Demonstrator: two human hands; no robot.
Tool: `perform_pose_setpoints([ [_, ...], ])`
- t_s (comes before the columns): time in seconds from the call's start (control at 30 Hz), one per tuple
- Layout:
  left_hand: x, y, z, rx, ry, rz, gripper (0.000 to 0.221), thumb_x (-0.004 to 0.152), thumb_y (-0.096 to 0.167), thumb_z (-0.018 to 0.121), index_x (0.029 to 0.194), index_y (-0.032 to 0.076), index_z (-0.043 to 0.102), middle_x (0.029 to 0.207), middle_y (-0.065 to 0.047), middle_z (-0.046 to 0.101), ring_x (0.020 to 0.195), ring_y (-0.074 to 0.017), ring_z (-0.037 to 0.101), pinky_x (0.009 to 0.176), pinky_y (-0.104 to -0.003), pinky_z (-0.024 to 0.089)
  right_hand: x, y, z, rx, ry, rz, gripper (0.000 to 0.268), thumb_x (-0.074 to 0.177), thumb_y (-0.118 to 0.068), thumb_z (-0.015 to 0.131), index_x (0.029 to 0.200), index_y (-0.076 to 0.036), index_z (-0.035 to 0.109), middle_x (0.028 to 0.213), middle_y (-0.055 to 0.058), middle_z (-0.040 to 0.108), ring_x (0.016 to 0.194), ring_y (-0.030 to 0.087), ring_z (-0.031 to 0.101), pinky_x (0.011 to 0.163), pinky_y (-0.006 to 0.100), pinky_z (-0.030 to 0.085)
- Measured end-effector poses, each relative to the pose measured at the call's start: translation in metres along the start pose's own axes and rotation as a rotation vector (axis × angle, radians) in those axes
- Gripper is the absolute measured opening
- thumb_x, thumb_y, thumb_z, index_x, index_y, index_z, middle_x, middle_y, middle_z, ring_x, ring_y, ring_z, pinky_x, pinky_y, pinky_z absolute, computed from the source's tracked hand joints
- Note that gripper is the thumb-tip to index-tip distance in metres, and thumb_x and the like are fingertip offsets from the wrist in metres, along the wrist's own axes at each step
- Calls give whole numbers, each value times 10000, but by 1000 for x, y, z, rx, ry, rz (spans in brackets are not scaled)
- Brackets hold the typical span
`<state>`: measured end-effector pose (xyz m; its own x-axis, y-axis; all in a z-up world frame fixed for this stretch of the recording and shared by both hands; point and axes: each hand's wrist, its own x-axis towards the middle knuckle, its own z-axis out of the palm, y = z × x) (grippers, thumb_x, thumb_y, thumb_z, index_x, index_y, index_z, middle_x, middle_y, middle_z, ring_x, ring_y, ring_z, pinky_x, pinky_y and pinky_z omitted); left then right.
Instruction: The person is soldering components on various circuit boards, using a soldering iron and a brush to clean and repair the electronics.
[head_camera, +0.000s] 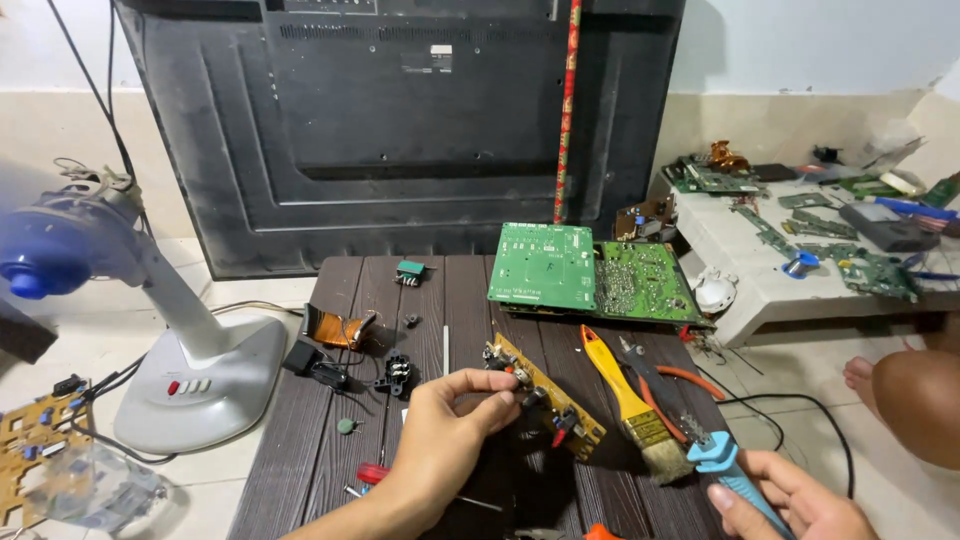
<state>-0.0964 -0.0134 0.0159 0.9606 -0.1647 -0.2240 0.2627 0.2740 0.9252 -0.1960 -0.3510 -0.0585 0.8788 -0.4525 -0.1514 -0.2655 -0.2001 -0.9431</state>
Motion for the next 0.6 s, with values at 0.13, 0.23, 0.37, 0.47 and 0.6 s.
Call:
perform_pose_setpoints([
  [0.13,-7,16,-8,207,-58,-78,151,883,-76,715,1030,-51,744,905,-156,751,795,-173,699,743,-245,555,-8,0,15,-92,105,-104,454,754,158,787,1202,83,774,823,303,881,675,296,771,672,316,517],
  [0.23,-9,30,-20,660,-139,10,94,887,72,756,930,62,673,798,-34,683,684,-97,639,654,-214,530,-12,-16,20,-193,136,-122,461,738,98,820,1192,33,780,834,244,889,687,257,790,679,295,531],
  [0.37,-9,51,-32,1257,-103,277,199,789,164,810,745,116,622,626,-18,706,515,-189,654,545,-307,569,-10,-12,24,-130,103,-126,464,724,134,810,1180,63,759,942,228,894,849,259,823,792,318,571],
  [0.47,-7,54,-44,1390,-154,487,319,739,146,821,940,106,576,766,-35,766,674,-281,746,635,-406,580,-3,7,22,-84,80,-206,489,678,167,816,1159,89,779,858,259,911,757,271,844,734,319,596],
  [0.6,6,56,-46,1490,-371,536,710,670,130,923,1260,163,529,1078,-39,669,934,-279,723,830,-447,574,-5,8,21,-123,95,-245,463,674,169,815,1130,89,797,825,242,908,723,243,826,695,289,580],
])
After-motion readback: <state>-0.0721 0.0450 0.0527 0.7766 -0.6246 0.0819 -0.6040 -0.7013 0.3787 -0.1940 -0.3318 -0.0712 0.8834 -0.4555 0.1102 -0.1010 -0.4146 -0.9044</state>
